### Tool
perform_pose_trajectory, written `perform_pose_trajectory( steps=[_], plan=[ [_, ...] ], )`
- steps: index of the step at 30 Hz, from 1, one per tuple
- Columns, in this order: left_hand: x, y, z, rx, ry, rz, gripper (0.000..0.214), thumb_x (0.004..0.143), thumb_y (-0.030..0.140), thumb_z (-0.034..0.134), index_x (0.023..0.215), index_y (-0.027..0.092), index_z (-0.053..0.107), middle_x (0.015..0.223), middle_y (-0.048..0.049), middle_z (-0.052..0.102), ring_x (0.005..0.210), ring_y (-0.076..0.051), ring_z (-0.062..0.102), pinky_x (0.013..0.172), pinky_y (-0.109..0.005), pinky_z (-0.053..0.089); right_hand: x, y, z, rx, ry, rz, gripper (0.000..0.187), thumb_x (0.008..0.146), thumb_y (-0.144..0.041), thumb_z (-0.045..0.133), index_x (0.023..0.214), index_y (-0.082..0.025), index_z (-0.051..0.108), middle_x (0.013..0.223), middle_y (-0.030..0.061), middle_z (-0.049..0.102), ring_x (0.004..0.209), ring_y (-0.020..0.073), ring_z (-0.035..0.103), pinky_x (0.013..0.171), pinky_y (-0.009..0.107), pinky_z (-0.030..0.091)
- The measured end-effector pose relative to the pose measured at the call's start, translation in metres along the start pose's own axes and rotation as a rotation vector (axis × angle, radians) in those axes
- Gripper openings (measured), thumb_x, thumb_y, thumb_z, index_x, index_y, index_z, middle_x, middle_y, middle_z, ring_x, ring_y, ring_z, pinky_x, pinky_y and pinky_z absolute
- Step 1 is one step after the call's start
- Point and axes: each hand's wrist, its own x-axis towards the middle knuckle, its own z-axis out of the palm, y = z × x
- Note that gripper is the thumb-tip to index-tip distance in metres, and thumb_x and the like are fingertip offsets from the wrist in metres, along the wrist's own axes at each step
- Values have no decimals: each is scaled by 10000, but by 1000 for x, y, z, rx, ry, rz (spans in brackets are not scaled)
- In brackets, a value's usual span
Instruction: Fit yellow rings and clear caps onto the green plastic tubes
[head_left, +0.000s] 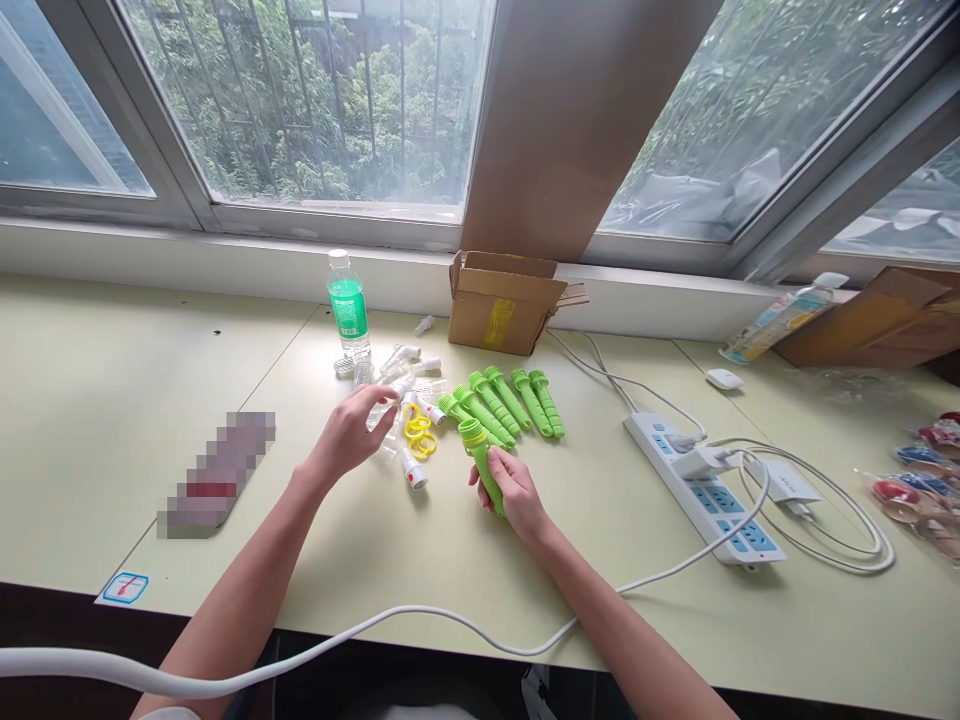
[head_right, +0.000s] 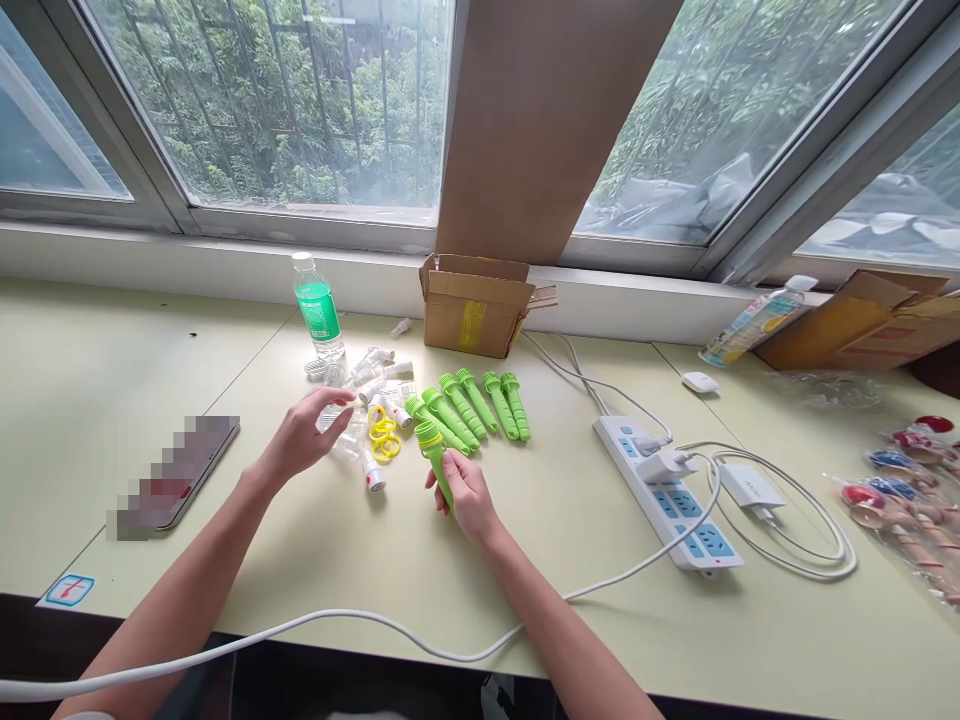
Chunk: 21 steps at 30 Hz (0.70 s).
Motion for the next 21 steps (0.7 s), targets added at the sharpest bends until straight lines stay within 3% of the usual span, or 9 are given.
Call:
perform_pose_trajectory(
  steps=[4,13,21],
  plan=[
    [-1,1,-3,56,-128,1,152,904,249,502,1036,220,571,1009,-41,650,936,-195,631,799,-336,522,1,1,-1,-2,2,6,383,923,-538,431,873,-177,550,744,17,607,434,90,485,382,229,348],
    [-1,8,-1,82,-207,71,163,908,294,508,1039,214,564,1024,-56,647,992,-224,586,851,-386,495,1,2,-2,-12,9,8,384,926,-533,431,843,-175,543,750,20,606,437,88,488,383,227,344],
    [-7,27,6,70,-381,172,531,641,503,778,1065,241,595,1105,-74,609,1068,-283,534,941,-459,450,2,1,-2,-27,17,4,414,910,-562,436,771,-181,521,722,17,592,435,93,480,380,233,344]
  ],
)
